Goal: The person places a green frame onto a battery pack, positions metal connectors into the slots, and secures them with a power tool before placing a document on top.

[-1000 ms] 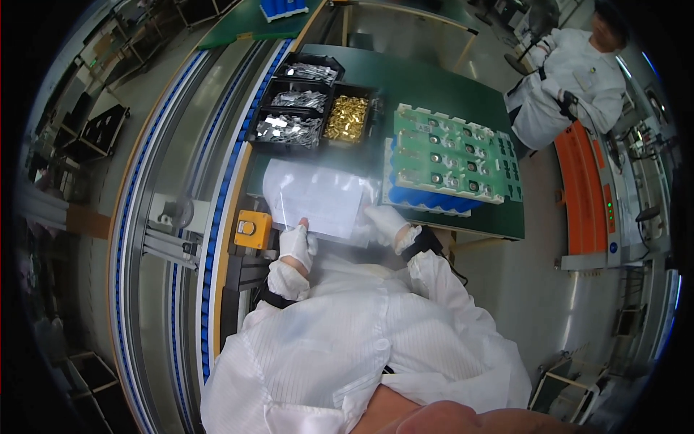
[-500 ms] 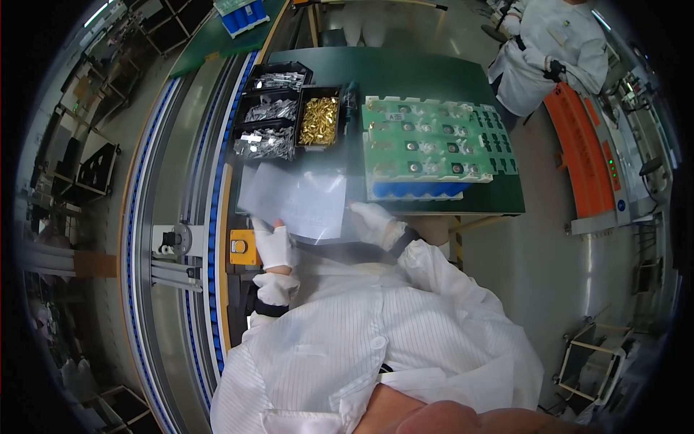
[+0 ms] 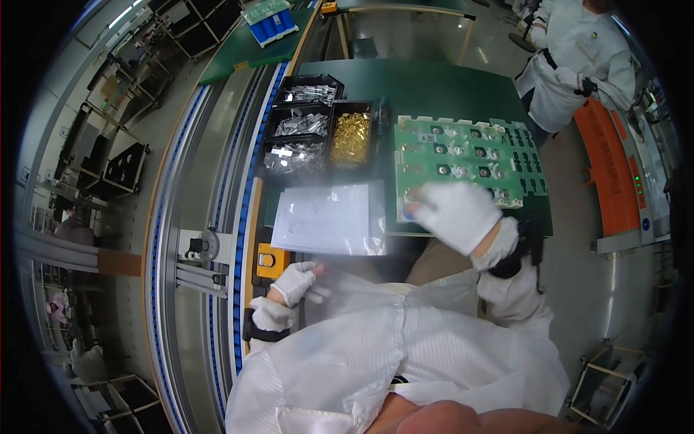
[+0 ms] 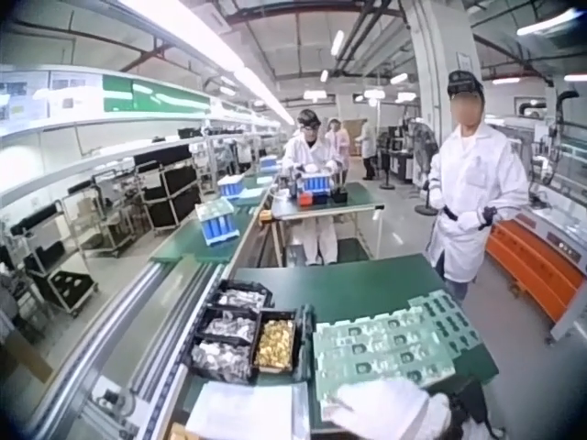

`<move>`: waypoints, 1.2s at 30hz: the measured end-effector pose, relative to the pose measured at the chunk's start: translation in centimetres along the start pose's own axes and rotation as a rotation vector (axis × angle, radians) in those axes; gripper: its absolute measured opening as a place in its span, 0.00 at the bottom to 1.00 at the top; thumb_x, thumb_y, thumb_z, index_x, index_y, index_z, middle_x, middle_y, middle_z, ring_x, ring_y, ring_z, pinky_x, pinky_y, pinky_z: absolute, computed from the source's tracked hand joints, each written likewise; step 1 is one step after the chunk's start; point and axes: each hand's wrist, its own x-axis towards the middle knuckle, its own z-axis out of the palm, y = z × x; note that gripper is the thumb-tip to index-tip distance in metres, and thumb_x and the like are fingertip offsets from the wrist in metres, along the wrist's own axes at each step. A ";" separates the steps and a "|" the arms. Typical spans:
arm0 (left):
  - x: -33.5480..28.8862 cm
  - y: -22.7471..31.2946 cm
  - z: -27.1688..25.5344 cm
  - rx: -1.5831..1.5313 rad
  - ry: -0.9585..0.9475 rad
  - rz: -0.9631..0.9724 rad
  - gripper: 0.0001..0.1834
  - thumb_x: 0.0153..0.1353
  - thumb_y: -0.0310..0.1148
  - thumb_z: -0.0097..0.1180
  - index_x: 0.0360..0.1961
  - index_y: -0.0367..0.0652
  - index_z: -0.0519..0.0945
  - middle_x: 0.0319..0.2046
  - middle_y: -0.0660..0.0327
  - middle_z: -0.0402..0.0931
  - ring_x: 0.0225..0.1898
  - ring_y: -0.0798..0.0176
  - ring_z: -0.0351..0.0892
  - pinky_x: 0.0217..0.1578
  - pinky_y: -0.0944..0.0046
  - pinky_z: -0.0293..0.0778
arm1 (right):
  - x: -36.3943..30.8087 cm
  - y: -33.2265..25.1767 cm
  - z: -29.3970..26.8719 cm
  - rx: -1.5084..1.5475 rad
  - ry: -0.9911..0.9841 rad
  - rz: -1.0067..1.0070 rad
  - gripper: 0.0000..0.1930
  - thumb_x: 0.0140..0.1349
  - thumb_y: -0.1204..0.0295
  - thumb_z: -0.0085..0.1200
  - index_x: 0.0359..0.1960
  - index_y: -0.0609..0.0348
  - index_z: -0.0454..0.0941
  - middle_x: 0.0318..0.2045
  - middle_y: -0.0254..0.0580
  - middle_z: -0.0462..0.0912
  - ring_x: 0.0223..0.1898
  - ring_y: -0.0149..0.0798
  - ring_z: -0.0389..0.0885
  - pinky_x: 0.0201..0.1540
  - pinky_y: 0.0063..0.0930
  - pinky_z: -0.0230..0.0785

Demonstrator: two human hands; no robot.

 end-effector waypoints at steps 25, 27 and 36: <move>29.5 33.5 -3.1 1.555 0.695 0.284 0.27 0.49 0.51 0.59 0.51 0.55 0.77 0.54 0.55 0.72 0.52 0.51 0.73 0.51 0.57 0.72 | 16.8 13.9 2.8 0.013 -0.024 0.231 0.25 0.64 0.50 0.37 0.41 0.54 0.81 0.40 0.50 0.81 0.42 0.53 0.80 0.47 0.45 0.70; 29.4 34.6 -4.6 1.596 0.700 0.253 0.28 0.46 0.55 0.62 0.48 0.57 0.79 0.50 0.58 0.75 0.50 0.54 0.76 0.51 0.57 0.73 | 17.4 13.3 2.7 0.013 -0.025 0.225 0.25 0.64 0.50 0.36 0.41 0.54 0.81 0.40 0.50 0.82 0.42 0.53 0.80 0.47 0.45 0.70; 29.8 33.8 -4.8 1.646 0.960 0.572 0.18 0.48 0.51 0.63 0.34 0.52 0.84 0.37 0.58 0.81 0.43 0.54 0.79 0.43 0.55 0.75 | 17.7 12.4 1.6 -0.001 -0.056 0.221 0.22 0.66 0.55 0.37 0.41 0.58 0.79 0.39 0.50 0.81 0.41 0.51 0.79 0.47 0.39 0.69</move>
